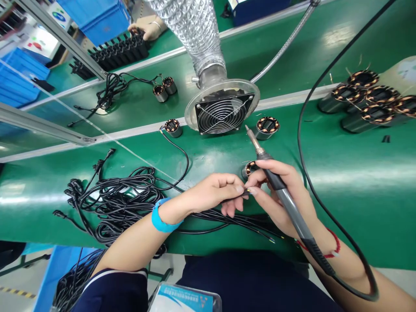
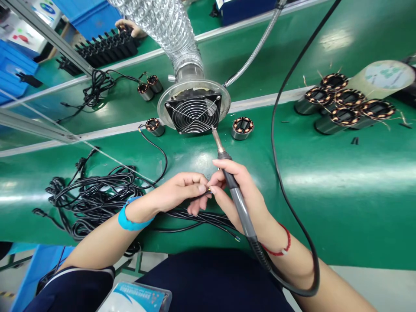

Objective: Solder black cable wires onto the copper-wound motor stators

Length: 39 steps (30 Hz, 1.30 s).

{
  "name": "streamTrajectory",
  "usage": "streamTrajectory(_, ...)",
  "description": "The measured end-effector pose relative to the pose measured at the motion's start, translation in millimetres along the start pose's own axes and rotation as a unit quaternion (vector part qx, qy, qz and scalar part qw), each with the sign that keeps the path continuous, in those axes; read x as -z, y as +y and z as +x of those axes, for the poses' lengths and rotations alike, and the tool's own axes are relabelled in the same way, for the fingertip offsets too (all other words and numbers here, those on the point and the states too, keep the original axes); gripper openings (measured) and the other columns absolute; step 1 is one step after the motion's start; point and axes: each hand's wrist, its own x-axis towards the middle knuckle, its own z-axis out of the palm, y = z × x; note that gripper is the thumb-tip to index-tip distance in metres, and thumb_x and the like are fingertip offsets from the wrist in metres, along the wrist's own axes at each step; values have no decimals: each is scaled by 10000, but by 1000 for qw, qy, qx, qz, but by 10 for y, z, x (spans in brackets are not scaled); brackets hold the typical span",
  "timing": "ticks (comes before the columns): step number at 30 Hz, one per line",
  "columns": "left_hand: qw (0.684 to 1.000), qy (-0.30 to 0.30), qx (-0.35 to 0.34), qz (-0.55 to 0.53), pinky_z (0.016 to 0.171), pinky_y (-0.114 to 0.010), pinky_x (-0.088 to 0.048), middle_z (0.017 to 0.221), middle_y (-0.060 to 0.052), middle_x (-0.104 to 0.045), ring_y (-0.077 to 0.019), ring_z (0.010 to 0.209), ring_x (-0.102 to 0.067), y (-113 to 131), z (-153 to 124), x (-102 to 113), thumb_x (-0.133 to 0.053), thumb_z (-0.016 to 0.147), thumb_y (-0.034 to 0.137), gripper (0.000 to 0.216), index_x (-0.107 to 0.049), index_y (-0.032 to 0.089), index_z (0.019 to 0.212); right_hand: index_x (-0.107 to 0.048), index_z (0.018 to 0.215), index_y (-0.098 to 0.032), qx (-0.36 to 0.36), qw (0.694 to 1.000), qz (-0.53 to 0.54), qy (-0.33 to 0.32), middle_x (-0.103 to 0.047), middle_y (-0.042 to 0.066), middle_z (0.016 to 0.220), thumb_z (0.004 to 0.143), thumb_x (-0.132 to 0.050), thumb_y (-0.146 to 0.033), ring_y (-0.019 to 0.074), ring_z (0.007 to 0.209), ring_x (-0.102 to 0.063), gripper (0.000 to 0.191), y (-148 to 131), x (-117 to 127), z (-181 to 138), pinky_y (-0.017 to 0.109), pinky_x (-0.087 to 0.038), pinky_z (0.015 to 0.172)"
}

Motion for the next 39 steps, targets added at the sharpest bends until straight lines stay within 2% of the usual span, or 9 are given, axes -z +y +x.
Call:
streamTrajectory(2, 999, 42, -9, -13, 473, -197, -334, 576, 37, -573, -51, 454, -449, 17, 0, -20, -667, 763, 367, 241, -555, 155, 743, -465, 1278, -288, 14, 1000, -26, -9, -640, -31, 845, 866, -594, -97, 103, 735, -651, 472, -5, 13, 5, 258, -586, 730)
streamTrajectory(5, 992, 122, -21, 2, 515, -189, -317, 525, 63, -513, -43, 491, -427, 56, 18, -30, -634, 712, 202, 110, -551, 148, 665, -473, 1276, -274, 3, 998, -70, -4, -682, -9, 893, 874, -606, -151, 139, 834, -685, 442, 36, 61, -1, 307, -582, 797)
streamTrajectory(9, 978, 207, 5, 28, 538, -200, -308, 483, 77, -476, -46, 486, -391, 79, 76, -5, -572, 701, 126, 105, -529, 154, 609, -484, 1297, -268, -56, 975, -203, 75, -689, 56, 1096, 868, -622, -233, 213, 1005, -682, 452, 161, 162, -29, 409, -558, 882)
streamTrajectory(11, 974, 226, 7, 28, 546, -203, -310, 478, 79, -473, -48, 487, -386, 70, 108, 11, -563, 701, 112, 122, -521, 156, 595, -487, 1312, -257, -79, 962, -253, 65, -680, 82, 1146, 860, -629, -269, 245, 1038, -676, 474, 214, 191, -38, 439, -558, 880)
streamTrajectory(15, 971, 237, 11, 34, 547, -208, -304, 476, 78, -477, -48, 485, -381, 38, 150, 25, -566, 731, 108, 144, -524, 156, 602, -503, 1316, -253, -92, 960, -265, 25, -703, 71, 1140, 887, -592, -250, 235, 1001, -701, 438, 220, 179, -31, 392, -590, 812)
streamTrajectory(21, 965, 258, -9, 42, 537, -213, -305, 496, 75, -488, -44, 478, -382, 18, 214, 29, -543, 783, 77, 179, -513, 158, 627, -543, 1342, -311, -48, 974, -196, 101, -740, 8, 1051, 903, -603, -204, 161, 846, -729, 455, 103, 211, -71, 305, -602, 758)
streamTrajectory(27, 959, 270, -33, 84, 535, -217, -310, 519, 65, -498, -51, 507, -431, -27, 303, 54, -546, 790, 51, 193, -513, 156, 631, -683, 1196, -290, 77, 964, -204, 150, -735, 19, 917, 793, -724, -171, 148, 711, -679, 422, 197, 297, -268, 289, -561, 655)
streamTrajectory(31, 959, 268, -28, 86, 529, -217, -302, 513, 67, -494, -50, 500, -422, -32, 313, 54, -546, 792, 49, 199, -514, 154, 626, -683, 1180, -260, 118, 971, -174, 116, -702, 7, 820, 796, -682, -122, 128, 636, -622, 408, 236, 278, -325, 255, -507, 541)
streamTrajectory(39, 960, 266, -44, 71, 533, -207, -321, 504, 75, -483, -43, 489, -411, -51, 313, 65, -546, 789, 64, 189, -509, 155, 628, -673, 1119, -256, 101, 979, -163, 66, -649, 0, 729, 781, -642, -79, 144, 587, -591, 383, 188, 244, -256, 273, -461, 484)
